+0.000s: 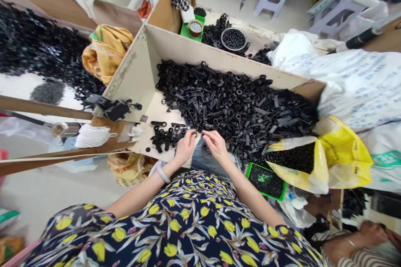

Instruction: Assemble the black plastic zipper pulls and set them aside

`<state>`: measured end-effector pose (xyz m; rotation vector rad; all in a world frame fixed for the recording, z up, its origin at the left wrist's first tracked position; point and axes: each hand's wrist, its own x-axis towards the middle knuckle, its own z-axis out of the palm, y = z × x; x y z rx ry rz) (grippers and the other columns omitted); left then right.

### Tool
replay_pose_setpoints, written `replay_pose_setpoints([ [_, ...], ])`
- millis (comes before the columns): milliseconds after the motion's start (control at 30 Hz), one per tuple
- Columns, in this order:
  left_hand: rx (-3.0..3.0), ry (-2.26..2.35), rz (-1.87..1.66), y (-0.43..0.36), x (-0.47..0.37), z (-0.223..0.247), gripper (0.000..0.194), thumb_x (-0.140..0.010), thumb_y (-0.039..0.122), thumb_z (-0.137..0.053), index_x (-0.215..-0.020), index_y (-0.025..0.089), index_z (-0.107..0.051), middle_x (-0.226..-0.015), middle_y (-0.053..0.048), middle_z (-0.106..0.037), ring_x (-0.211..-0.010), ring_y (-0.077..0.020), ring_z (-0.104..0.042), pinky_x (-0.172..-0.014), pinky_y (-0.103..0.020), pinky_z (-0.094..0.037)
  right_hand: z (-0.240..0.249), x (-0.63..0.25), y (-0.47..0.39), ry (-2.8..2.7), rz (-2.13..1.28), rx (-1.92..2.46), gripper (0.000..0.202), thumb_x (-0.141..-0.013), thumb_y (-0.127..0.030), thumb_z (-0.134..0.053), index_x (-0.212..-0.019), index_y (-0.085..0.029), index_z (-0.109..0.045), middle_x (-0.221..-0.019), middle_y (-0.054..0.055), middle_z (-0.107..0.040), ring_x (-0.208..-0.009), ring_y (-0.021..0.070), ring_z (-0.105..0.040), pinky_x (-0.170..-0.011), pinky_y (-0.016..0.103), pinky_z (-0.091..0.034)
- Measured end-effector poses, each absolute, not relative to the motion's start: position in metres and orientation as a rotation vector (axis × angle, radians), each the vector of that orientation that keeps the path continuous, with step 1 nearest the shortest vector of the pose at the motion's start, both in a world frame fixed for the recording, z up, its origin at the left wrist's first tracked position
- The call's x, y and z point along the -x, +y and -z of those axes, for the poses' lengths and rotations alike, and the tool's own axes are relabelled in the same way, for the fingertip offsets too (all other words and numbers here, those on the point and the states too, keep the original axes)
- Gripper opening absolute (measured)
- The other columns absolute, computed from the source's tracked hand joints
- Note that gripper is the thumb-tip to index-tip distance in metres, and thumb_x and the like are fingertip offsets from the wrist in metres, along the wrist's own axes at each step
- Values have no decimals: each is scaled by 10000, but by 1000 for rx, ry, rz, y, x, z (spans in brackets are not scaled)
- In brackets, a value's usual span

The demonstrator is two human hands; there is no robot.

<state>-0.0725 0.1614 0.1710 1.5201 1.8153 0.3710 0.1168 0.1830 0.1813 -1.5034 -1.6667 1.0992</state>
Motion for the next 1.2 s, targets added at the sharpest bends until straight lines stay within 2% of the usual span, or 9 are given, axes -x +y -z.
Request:
replay_pose_setpoints([
  [67,-1514,1912,-244,161,106,-149,344,-1066,295,-378,-1298,187,-608,-999,-103,-758,-894,-257,-724,-825,-335,-523,-165,-137,200,-1683,-1026,1606,385,-1019,-487,-562,-1164,-213,-790,-1034,63,-710,-787,156,-665,-755,282,-554],
  [200,-1588,1958,-150,155,150,-121,372,-1019,269,-445,-1332,174,-624,-1247,-160,-721,-1139,-312,-659,-989,-423,-489,-145,-180,244,-1669,-797,1858,404,-1033,-440,-506,-1250,-192,-740,-1102,93,-668,-854,189,-648,-859,338,-535],
  [367,-1749,2057,-171,174,123,-121,416,-1032,297,-447,-1382,171,-633,-1464,-200,-579,-1339,-382,-486,-1099,-547,-361,-130,-191,292,-1746,-673,2025,379,-1021,-419,-550,-1295,-194,-682,-1144,95,-652,-915,213,-651,-870,338,-512],
  [567,-2100,1653,-191,264,30,-132,464,-1042,344,-486,-1464,168,-558,-1379,-213,-609,-1298,-353,-503,-1060,-480,-364,-116,-183,316,-1814,-656,2126,254,-972,-379,-659,-1151,-204,-704,-1192,117,-628,-960,239,-648,-812,323,-487],
  [667,-2086,1568,-159,299,1,-125,328,-979,239,-583,-1275,115,-655,-1166,-215,-705,-1185,-326,-602,-1056,-455,-379,-118,-194,315,-1781,-683,2116,187,-948,-324,-675,-1097,-225,-729,-1173,93,-626,-932,225,-647,-816,327,-488],
  [800,-1986,1514,-167,319,-7,-118,157,-937,168,-615,-1065,148,-703,-843,-134,-741,-910,-286,-708,-940,-418,-461,-126,-213,304,-1635,-733,2033,199,-915,-284,-659,-1090,-263,-750,-1194,58,-617,-877,190,-639,-841,345,-511],
  [933,-1851,1491,-321,322,4,-129,210,-987,217,-522,-1129,222,-677,-868,-68,-764,-863,-236,-733,-862,-350,-508,-129,-222,296,-1361,-796,1901,250,-909,-379,-629,-1072,-234,-753,-1216,76,-621,-804,157,-626,-845,358,-556],
  [1067,-1665,1366,-498,311,12,-149,274,-958,168,-425,-1154,212,-611,-984,-38,-783,-857,-160,-745,-791,-265,-545,-136,-215,289,-1101,-924,1725,449,-949,-547,-546,-1200,-207,-698,-1022,64,-683,-797,164,-662,-737,330,-601],
  [1200,-1232,1117,-777,279,14,-172,125,-927,302,-568,-981,194,-538,-866,-24,-740,-791,-150,-721,-756,-265,-555,-163,-193,266,-896,-1141,1477,519,-865,-543,-717,-1274,-225,-694,-934,22,-685,-754,141,-665,-740,325,-620],
])
